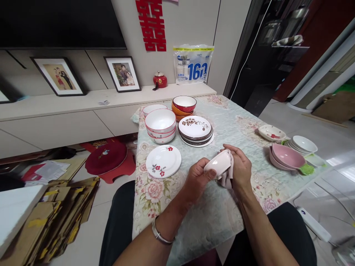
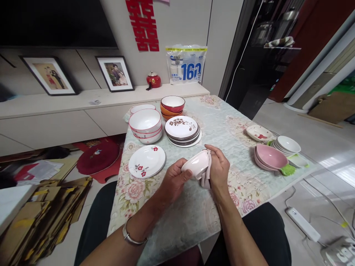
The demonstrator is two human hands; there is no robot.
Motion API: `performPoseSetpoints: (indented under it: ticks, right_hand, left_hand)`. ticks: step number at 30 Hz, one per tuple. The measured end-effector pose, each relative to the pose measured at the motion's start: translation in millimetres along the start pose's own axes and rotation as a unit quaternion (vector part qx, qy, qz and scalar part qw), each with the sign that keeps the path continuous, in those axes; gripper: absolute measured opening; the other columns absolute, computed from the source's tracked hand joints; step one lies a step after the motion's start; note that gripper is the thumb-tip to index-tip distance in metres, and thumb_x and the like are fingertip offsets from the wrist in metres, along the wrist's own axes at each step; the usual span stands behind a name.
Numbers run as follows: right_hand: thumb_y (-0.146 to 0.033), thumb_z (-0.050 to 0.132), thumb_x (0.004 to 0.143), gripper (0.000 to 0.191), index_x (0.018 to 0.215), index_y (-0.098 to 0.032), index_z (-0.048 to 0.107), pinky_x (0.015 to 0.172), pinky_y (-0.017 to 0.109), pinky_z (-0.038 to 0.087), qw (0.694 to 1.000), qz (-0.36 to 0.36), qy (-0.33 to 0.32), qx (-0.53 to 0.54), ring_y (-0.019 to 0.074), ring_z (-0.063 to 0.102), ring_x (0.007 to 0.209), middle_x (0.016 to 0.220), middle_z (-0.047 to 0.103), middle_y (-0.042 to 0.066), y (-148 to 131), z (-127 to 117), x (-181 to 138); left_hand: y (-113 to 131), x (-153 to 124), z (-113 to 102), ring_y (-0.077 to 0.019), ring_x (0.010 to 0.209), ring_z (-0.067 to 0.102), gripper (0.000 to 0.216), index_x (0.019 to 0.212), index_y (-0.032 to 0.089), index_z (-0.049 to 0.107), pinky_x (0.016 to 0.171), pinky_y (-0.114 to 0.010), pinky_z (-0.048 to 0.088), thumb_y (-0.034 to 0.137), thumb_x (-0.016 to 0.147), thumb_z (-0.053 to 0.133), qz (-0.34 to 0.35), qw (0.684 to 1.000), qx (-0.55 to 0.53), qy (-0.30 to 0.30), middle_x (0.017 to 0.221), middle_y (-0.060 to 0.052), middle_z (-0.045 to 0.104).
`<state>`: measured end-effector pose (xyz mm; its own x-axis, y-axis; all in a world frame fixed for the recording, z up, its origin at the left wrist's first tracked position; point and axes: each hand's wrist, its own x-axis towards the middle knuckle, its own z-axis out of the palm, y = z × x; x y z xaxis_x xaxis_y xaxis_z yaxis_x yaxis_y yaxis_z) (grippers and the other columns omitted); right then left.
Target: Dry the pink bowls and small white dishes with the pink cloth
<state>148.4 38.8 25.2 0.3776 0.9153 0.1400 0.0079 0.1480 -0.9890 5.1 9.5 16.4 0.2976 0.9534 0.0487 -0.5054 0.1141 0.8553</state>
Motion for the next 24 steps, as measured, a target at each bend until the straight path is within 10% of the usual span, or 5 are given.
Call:
performPoseSetpoints:
  ticks: [5,10,15,19,24]
  right_hand:
    - [-0.022,0.049,0.092,0.029,0.111,-0.023,0.071,0.093,0.044,0.052,0.938,-0.293,-0.019,-0.181,0.0251,0.066,0.107,0.112,0.072,0.009,-10,5,-15]
    - [-0.010,0.051,0.088,0.036,0.116,-0.024,0.069,0.107,0.050,0.044,0.845,-0.461,-0.123,-0.242,0.0235,0.067,0.107,0.112,0.072,0.008,-15,9,-22]
    - [-0.026,0.052,0.091,0.026,0.108,-0.023,0.072,0.077,0.038,0.054,0.946,-0.284,-0.031,-0.152,0.0227,0.067,0.089,0.098,0.072,0.007,-12,-1,-9]
    - [-0.036,0.056,0.089,0.029,0.104,-0.018,0.073,0.046,0.026,0.038,0.997,-0.061,-0.034,-0.019,0.0135,0.051,0.052,0.069,0.064,0.001,-6,-10,4]
    - [-0.032,0.057,0.087,0.023,0.095,-0.019,0.074,0.053,0.028,0.040,0.985,-0.132,-0.044,-0.100,0.0148,0.053,0.058,0.070,0.064,0.000,-6,-16,7]
  left_hand:
    - [0,0,-1,-0.0122,0.067,0.043,0.034,0.082,0.017,0.057,0.066,-0.026,0.034,0.045,0.078,0.075,-0.004,1.000,0.017,-0.002,0.072,0.002,0.054]
    - [0,-3,1,-0.0101,0.065,0.039,0.034,0.082,0.017,0.057,0.063,-0.024,0.031,0.046,0.079,0.074,0.005,0.999,0.037,-0.005,0.072,0.004,0.050]
    - [-2,-3,3,-0.0114,0.066,0.042,0.033,0.081,0.016,0.056,0.065,-0.026,0.032,0.042,0.078,0.076,-0.009,1.000,-0.010,-0.019,0.069,0.002,0.052]
    - [2,-1,6,-0.0118,0.066,0.044,0.038,0.078,0.016,0.055,0.067,-0.026,0.034,0.043,0.071,0.081,-0.005,0.998,-0.069,-0.004,0.069,0.001,0.054]
    - [12,0,0,-0.0123,0.066,0.044,0.037,0.080,0.015,0.057,0.065,-0.025,0.033,0.044,0.070,0.078,-0.072,0.997,0.029,-0.026,0.070,0.002,0.053]
